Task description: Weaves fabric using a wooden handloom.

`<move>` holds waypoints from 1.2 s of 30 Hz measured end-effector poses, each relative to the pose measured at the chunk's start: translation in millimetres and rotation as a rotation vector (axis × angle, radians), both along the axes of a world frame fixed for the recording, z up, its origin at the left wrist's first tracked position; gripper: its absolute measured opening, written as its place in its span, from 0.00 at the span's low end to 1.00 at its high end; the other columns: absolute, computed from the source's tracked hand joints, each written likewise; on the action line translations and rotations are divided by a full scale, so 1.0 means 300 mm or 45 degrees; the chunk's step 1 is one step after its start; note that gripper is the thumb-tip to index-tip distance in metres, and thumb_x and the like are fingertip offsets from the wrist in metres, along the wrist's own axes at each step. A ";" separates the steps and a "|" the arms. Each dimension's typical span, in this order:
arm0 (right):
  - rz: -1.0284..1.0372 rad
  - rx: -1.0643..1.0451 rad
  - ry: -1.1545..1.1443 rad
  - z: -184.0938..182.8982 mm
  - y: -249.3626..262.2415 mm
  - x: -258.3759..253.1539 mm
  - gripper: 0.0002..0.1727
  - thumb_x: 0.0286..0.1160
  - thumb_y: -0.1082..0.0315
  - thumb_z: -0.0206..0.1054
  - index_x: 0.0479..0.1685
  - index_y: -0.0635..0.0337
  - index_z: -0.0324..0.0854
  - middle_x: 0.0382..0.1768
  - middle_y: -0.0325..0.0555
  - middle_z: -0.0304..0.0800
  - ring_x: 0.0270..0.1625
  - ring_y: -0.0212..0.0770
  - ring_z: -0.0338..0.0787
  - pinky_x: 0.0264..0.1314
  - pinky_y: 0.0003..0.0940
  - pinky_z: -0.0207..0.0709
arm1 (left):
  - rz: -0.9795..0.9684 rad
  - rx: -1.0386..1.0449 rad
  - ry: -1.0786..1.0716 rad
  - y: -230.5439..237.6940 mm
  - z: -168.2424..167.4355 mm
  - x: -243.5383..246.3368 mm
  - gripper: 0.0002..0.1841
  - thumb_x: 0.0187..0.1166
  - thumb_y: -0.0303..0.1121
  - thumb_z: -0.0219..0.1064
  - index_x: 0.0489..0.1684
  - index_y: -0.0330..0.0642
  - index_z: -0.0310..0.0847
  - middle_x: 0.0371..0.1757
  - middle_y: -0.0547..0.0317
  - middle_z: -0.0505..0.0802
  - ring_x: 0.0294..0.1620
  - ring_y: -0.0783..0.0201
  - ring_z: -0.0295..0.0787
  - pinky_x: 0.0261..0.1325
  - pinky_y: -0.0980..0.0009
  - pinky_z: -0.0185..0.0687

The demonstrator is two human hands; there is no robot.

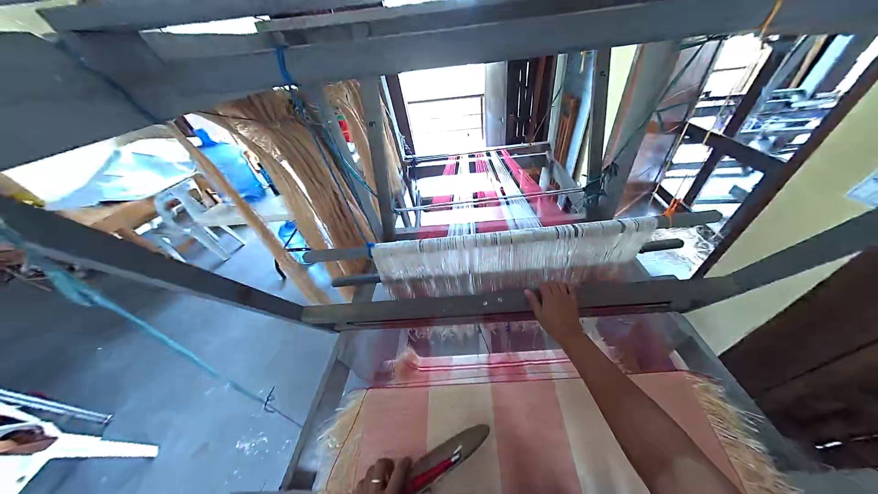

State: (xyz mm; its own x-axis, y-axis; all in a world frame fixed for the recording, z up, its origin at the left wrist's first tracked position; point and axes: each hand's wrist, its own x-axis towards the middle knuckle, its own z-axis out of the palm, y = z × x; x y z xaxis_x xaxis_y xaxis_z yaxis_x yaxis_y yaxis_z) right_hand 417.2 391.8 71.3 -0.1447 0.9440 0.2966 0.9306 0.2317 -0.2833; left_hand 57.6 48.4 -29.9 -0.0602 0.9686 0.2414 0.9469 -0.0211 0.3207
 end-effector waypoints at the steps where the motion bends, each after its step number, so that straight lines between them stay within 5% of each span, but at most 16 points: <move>1: -0.022 -0.045 -0.006 0.001 -0.026 -0.001 0.42 0.89 0.34 0.42 0.68 0.66 0.83 0.68 0.63 0.86 0.79 0.62 0.78 0.92 0.65 0.48 | 0.004 0.067 0.029 0.005 -0.034 0.008 0.32 0.61 0.59 0.82 0.62 0.52 0.90 0.54 0.40 0.92 0.55 0.37 0.89 0.56 0.39 0.84; 8: -0.034 -0.013 -0.046 -0.086 -0.453 0.073 0.38 0.88 0.36 0.45 0.58 0.62 0.87 0.59 0.59 0.91 0.71 0.60 0.85 0.87 0.62 0.58 | 0.116 0.354 0.169 0.014 -0.169 0.017 0.38 0.66 0.77 0.62 0.62 0.58 0.91 0.50 0.50 0.93 0.50 0.45 0.89 0.51 0.44 0.83; 11: -0.044 -0.115 -0.035 -0.031 -0.428 0.088 0.34 0.90 0.40 0.46 0.62 0.62 0.86 0.61 0.60 0.90 0.72 0.61 0.83 0.86 0.64 0.57 | 0.132 0.416 0.194 0.031 -0.152 0.040 0.40 0.66 0.76 0.60 0.56 0.49 0.92 0.50 0.47 0.94 0.52 0.42 0.91 0.54 0.40 0.82; 18: -0.027 -0.230 -0.068 -0.022 -0.372 0.067 0.37 0.91 0.39 0.45 0.62 0.66 0.84 0.65 0.65 0.86 0.74 0.67 0.80 0.84 0.70 0.55 | 0.097 0.237 0.173 -0.004 -0.074 0.055 0.35 0.71 0.70 0.65 0.63 0.52 0.89 0.56 0.41 0.93 0.60 0.36 0.88 0.65 0.32 0.75; 28: -0.009 -0.250 -0.100 -0.027 -0.452 0.091 0.39 0.90 0.36 0.43 0.63 0.65 0.82 0.65 0.65 0.85 0.74 0.67 0.78 0.82 0.70 0.57 | 0.194 0.219 0.180 0.003 -0.115 0.039 0.37 0.69 0.78 0.58 0.62 0.60 0.89 0.56 0.48 0.92 0.60 0.42 0.86 0.65 0.37 0.73; 36: 0.015 -0.274 -0.116 -0.024 -0.451 0.103 0.37 0.90 0.36 0.45 0.64 0.63 0.81 0.67 0.62 0.84 0.75 0.64 0.78 0.83 0.66 0.56 | 0.247 0.213 0.157 0.016 -0.131 0.035 0.39 0.67 0.81 0.57 0.61 0.61 0.89 0.67 0.54 0.89 0.74 0.44 0.79 0.76 0.37 0.65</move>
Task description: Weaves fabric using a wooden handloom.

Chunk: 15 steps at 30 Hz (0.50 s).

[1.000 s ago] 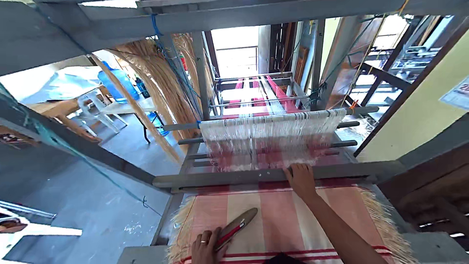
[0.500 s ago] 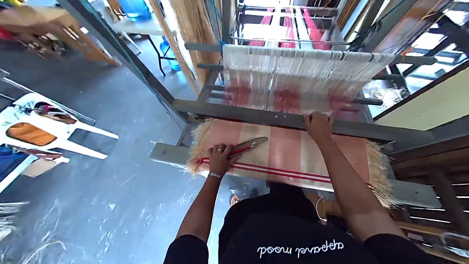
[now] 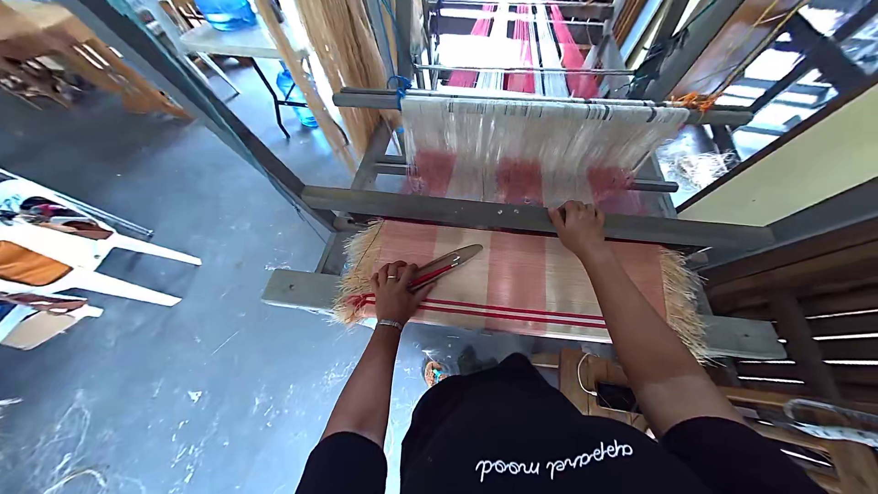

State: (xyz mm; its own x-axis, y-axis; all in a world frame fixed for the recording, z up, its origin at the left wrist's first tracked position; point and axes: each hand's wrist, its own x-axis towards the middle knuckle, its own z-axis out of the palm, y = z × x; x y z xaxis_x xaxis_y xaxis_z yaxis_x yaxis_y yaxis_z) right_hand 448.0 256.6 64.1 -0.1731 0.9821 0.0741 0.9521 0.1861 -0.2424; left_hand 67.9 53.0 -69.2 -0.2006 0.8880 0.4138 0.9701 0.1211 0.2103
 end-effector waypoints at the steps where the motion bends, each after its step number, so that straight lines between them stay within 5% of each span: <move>1: 0.010 0.003 -0.005 -0.007 0.004 0.005 0.38 0.90 0.36 0.44 0.64 0.63 0.81 0.67 0.62 0.84 0.75 0.63 0.78 0.83 0.66 0.56 | 0.003 0.006 -0.001 0.003 -0.001 -0.001 0.39 0.66 0.81 0.57 0.61 0.60 0.89 0.68 0.54 0.89 0.74 0.44 0.79 0.76 0.37 0.66; 15: 0.060 0.081 0.014 -0.029 0.012 0.021 0.39 0.89 0.35 0.43 0.63 0.63 0.82 0.62 0.61 0.87 0.71 0.62 0.81 0.83 0.65 0.58 | 0.031 -0.059 -0.028 0.018 -0.027 -0.012 0.44 0.65 0.82 0.55 0.64 0.56 0.87 0.71 0.49 0.87 0.76 0.41 0.78 0.79 0.37 0.63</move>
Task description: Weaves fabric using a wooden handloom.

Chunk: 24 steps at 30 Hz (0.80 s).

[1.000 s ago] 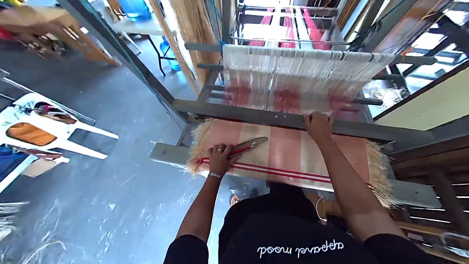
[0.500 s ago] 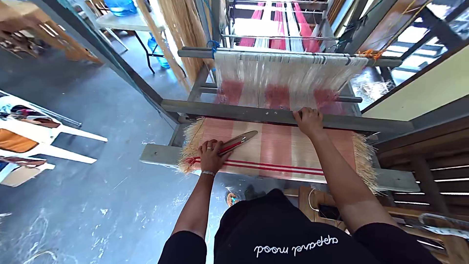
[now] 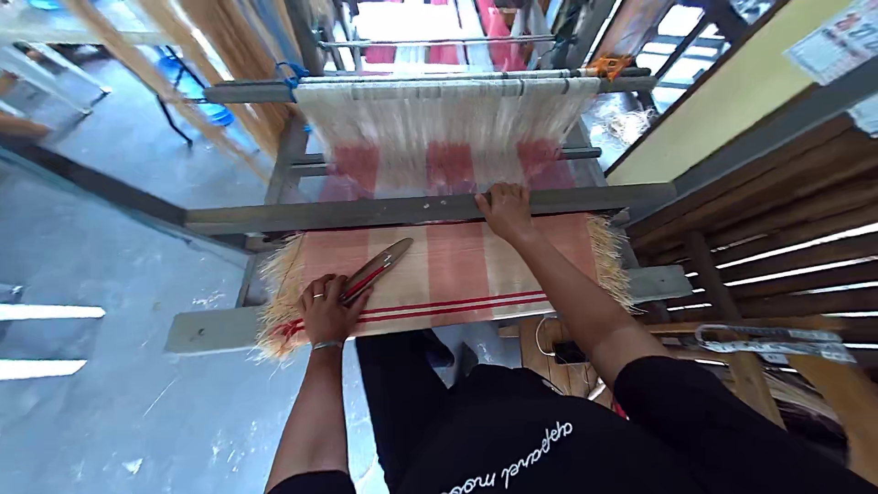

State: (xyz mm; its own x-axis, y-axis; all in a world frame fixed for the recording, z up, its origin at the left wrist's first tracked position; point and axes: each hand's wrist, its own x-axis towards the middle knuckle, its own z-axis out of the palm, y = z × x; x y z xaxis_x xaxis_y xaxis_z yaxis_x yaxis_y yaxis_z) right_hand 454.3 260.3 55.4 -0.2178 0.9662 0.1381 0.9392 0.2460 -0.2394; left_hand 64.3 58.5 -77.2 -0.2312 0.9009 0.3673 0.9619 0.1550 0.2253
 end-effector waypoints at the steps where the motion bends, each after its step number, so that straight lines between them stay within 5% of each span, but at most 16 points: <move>1: -0.004 0.000 0.003 -0.001 0.003 0.002 0.38 0.89 0.35 0.43 0.62 0.62 0.83 0.62 0.60 0.87 0.71 0.62 0.81 0.84 0.65 0.58 | -0.007 -0.002 -0.003 0.002 0.002 0.004 0.44 0.65 0.82 0.55 0.64 0.55 0.87 0.72 0.48 0.87 0.76 0.40 0.77 0.78 0.36 0.63; 15: -0.048 0.232 0.079 -0.049 0.026 -0.016 0.32 0.88 0.39 0.50 0.52 0.59 0.87 0.52 0.53 0.92 0.62 0.57 0.87 0.76 0.62 0.68 | -0.015 0.063 -0.009 -0.004 0.045 0.023 0.42 0.67 0.79 0.57 0.60 0.51 0.88 0.68 0.43 0.88 0.73 0.36 0.79 0.75 0.36 0.66; 24: 0.057 0.111 0.036 0.002 0.214 -0.027 0.39 0.91 0.37 0.40 0.65 0.65 0.81 0.64 0.65 0.86 0.72 0.67 0.81 0.81 0.69 0.60 | 0.001 0.052 -0.045 -0.013 0.041 0.019 0.39 0.67 0.76 0.63 0.63 0.55 0.88 0.71 0.49 0.87 0.76 0.41 0.77 0.79 0.37 0.64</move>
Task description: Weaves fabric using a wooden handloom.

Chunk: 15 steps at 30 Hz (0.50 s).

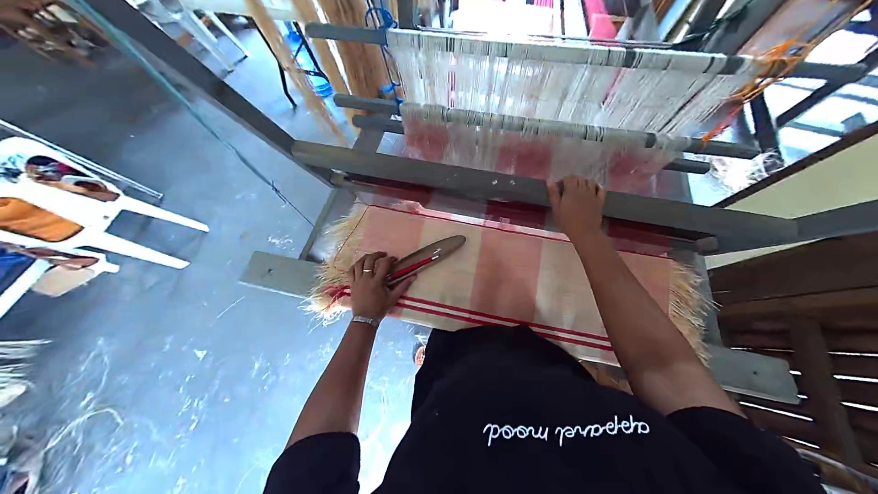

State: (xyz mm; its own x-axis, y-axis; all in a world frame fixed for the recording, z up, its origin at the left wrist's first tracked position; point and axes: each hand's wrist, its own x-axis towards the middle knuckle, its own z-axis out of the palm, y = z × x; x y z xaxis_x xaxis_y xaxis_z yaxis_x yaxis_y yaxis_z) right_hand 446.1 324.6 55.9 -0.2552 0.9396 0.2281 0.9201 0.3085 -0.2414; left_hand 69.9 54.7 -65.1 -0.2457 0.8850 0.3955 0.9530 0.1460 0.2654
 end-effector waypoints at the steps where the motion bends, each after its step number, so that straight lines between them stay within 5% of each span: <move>1: 0.007 0.006 -0.011 -0.004 -0.028 0.003 0.39 0.91 0.37 0.40 0.66 0.65 0.80 0.64 0.65 0.86 0.73 0.67 0.80 0.81 0.69 0.61 | 0.003 -0.011 -0.008 0.001 -0.003 -0.002 0.39 0.67 0.77 0.62 0.63 0.55 0.88 0.72 0.49 0.86 0.77 0.41 0.76 0.80 0.37 0.63; 5: 0.018 -0.067 -0.052 0.001 -0.213 0.027 0.39 0.90 0.37 0.42 0.64 0.66 0.80 0.63 0.66 0.85 0.71 0.67 0.80 0.79 0.68 0.61 | -0.001 -0.020 -0.003 0.002 -0.013 -0.012 0.38 0.66 0.75 0.65 0.61 0.54 0.89 0.73 0.50 0.86 0.79 0.41 0.74 0.80 0.38 0.61; 9: 0.104 -0.215 -0.002 0.067 -0.216 0.019 0.36 0.89 0.39 0.50 0.68 0.67 0.79 0.66 0.68 0.82 0.74 0.69 0.77 0.78 0.69 0.61 | -0.141 -0.082 0.067 0.034 0.050 0.022 0.36 0.64 0.74 0.69 0.59 0.56 0.90 0.66 0.52 0.90 0.76 0.41 0.77 0.77 0.30 0.60; 12: 0.480 -0.192 0.165 0.120 -0.308 -0.110 0.36 0.82 0.43 0.63 0.77 0.65 0.75 0.76 0.66 0.76 0.82 0.65 0.72 0.85 0.65 0.62 | -0.384 -0.205 0.094 0.087 0.166 0.094 0.29 0.68 0.69 0.70 0.60 0.62 0.89 0.64 0.58 0.92 0.76 0.45 0.78 0.77 0.30 0.60; 15: 0.832 -0.605 -0.035 0.137 -0.452 -0.248 0.49 0.74 0.35 0.69 0.91 0.53 0.62 0.82 0.61 0.72 0.84 0.65 0.70 0.84 0.70 0.62 | -0.562 -0.117 0.127 0.134 0.256 0.169 0.24 0.70 0.65 0.71 0.60 0.67 0.88 0.67 0.59 0.91 0.76 0.45 0.79 0.76 0.30 0.63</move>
State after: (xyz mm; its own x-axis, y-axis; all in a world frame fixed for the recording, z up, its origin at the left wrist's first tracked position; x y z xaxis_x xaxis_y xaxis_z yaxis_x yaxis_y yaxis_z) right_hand 371.7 189.0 96.8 -0.7864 0.5932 -0.1724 0.5964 0.6564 -0.4620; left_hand 120.5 95.0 11.8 0.1978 0.9288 0.3133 0.9496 -0.2608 0.1737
